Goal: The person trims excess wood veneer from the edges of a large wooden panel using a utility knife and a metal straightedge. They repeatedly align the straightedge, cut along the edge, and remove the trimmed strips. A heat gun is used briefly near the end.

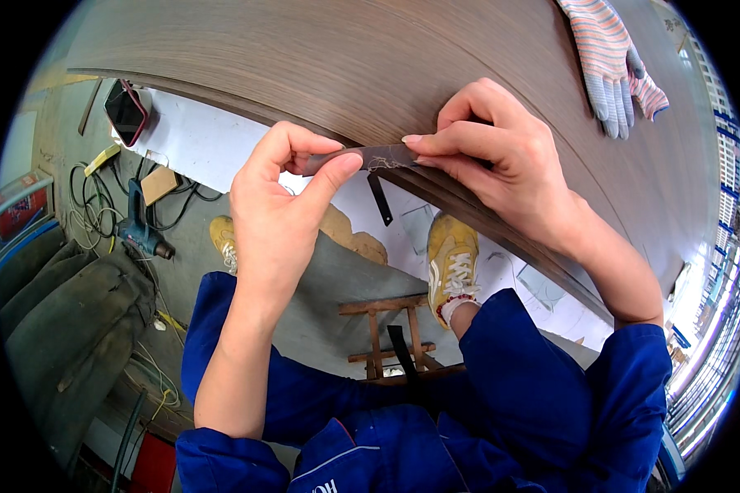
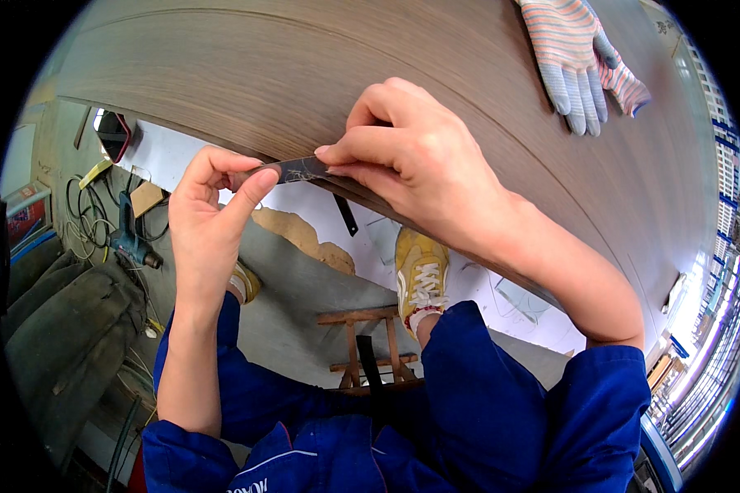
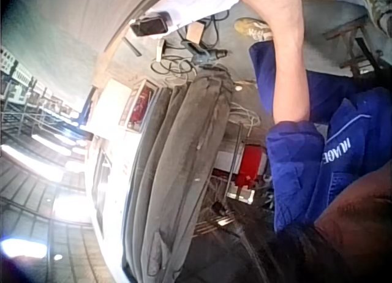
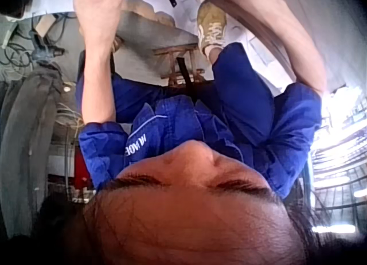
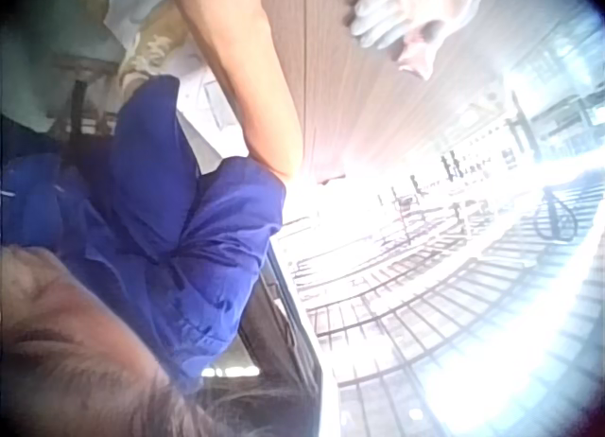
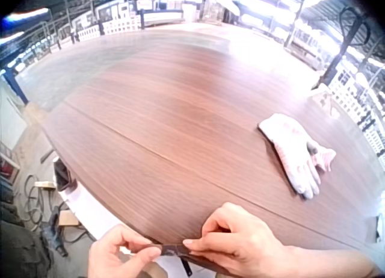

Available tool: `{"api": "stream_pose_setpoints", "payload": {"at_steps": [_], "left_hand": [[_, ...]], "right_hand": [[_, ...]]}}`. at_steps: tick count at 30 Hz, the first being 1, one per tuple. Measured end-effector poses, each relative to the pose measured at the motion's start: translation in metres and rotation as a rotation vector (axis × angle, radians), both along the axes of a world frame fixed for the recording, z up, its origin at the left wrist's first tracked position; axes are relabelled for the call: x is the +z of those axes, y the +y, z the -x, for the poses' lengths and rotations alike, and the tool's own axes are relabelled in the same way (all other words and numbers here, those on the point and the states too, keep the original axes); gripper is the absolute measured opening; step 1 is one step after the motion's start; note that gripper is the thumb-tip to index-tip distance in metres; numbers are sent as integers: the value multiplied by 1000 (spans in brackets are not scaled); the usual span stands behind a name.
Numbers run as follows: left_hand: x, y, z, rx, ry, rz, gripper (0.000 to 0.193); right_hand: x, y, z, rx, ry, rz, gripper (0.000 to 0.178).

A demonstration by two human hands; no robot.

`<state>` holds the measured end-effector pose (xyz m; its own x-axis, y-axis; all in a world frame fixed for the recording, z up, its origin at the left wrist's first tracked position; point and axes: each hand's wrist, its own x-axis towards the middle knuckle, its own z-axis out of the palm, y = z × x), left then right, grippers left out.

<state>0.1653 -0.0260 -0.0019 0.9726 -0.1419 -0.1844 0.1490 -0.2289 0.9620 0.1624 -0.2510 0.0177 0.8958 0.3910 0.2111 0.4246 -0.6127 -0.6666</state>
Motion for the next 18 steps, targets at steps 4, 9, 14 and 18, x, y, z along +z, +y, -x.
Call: {"api": "stream_pose_setpoints", "payload": {"at_steps": [4, 9, 14, 18], "left_hand": [[-1, -1, 1, -3, -3, 5, 15], [-1, -4, 2, -6, 7, -6, 15], [1, -6, 5, -13, 12, -9, 14], [1, -8, 7, -10, -7, 5, 14]], "right_hand": [[1, -1, 1, 5, -1, 8, 13], [1, -4, 2, 3, -1, 14, 11], [0, -6, 5, -5, -8, 14, 11], [1, -7, 8, -13, -20, 19, 10]]}}
